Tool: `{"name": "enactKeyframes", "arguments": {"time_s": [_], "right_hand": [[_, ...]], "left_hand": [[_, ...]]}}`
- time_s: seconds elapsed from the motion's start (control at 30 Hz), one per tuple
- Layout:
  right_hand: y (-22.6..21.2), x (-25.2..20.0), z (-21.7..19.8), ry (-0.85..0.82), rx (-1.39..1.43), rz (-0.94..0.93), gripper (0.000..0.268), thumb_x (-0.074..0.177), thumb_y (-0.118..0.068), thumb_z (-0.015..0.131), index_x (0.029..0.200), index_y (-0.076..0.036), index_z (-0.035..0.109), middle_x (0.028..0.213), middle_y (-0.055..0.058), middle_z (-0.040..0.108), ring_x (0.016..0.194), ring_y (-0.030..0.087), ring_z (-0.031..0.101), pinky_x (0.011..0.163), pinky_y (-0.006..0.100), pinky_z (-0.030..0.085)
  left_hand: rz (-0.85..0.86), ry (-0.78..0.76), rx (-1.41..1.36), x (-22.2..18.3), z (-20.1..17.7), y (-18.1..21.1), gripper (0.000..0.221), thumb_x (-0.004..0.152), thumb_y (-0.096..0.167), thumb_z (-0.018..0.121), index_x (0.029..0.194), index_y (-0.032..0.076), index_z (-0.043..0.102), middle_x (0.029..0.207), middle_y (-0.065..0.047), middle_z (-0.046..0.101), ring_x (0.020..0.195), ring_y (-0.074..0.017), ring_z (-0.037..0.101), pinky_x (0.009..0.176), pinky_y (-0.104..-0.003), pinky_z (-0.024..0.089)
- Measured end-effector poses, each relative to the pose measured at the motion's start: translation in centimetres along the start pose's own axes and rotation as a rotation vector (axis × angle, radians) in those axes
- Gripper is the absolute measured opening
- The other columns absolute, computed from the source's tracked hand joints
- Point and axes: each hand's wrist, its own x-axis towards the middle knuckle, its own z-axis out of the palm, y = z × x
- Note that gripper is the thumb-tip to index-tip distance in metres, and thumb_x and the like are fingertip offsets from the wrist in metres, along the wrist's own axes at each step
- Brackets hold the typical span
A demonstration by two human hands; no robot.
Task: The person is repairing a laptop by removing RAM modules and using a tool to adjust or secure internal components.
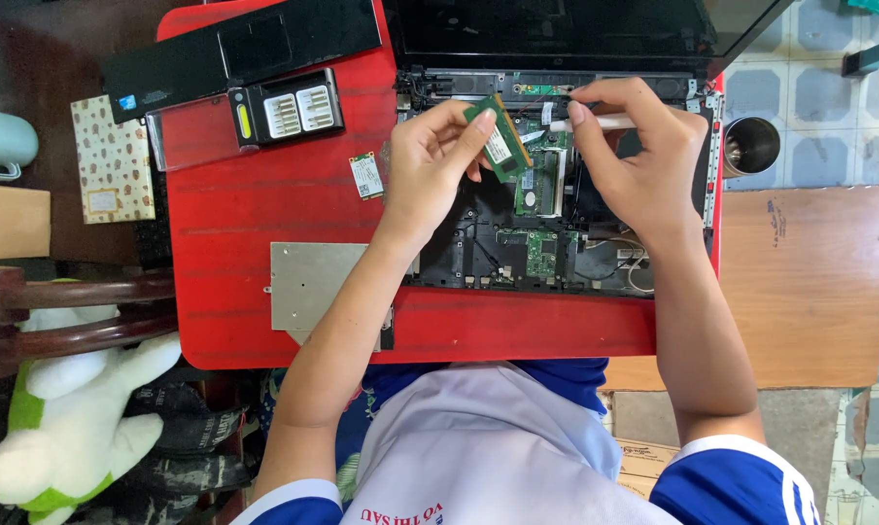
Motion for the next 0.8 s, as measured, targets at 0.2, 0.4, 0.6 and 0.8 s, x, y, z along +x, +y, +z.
{"name": "enactKeyframes", "arguments": {"time_s": [0.2, 0.4, 0.6, 0.8], "right_hand": [[-0.3, 0.1, -0.1, 0.006, 0.031, 0.005, 0.003, 0.113, 0.006, 0.067, 0.113, 0.009, 0.068, 0.095, 0.018, 0.073, 0.084, 0.023, 0.072, 0.076, 0.03, 0.057], [1.6, 0.1, -2.5, 0.074, 0.01, -0.054, 0.004, 0.118, 0.017, 0.063, 0.12, 0.019, 0.065, 0.1, 0.029, 0.071, 0.077, 0.03, 0.074, 0.06, 0.028, 0.056], [1.6, 0.2, -4.2, 0.142, -0.08, 0.061, 0.004, 0.123, 0.014, 0.066, 0.119, 0.015, 0.067, 0.097, 0.022, 0.069, 0.08, 0.028, 0.073, 0.068, 0.031, 0.057], [1.7, 0.1, -3.6, 0.13, -0.082, 0.07, 0.002, 0.121, 0.014, 0.067, 0.12, 0.014, 0.069, 0.101, 0.022, 0.071, 0.079, 0.028, 0.075, 0.064, 0.028, 0.053]], "left_hand": [[-0.056, 0.088, -0.017, 0.3, -0.4, -0.9, 0.024, 0.099, 0.031, 0.064, 0.095, 0.008, 0.069, 0.08, -0.004, 0.073, 0.066, -0.0087, 0.068, 0.055, -0.018, 0.053], [-0.156, -0.084, 0.0, 0.2, -0.4, -1.8, 0.022, 0.097, 0.019, 0.069, 0.115, 0.007, 0.066, 0.097, -0.006, 0.072, 0.078, -0.0139, 0.071, 0.059, -0.021, 0.056], [-0.228, -0.176, 0.112, -0.1, 0.4, -1.6, 0.015, 0.096, 0.021, 0.07, 0.106, 0.01, 0.071, 0.094, -0.001, 0.076, 0.081, -0.0116, 0.073, 0.063, -0.025, 0.056], [-0.21, -0.159, 0.157, -0.1, 0.3, -2.1, 0.014, 0.095, 0.025, 0.071, 0.094, 0.011, 0.068, 0.08, 0.003, 0.068, 0.075, -0.0069, 0.067, 0.061, -0.023, 0.057]]}}
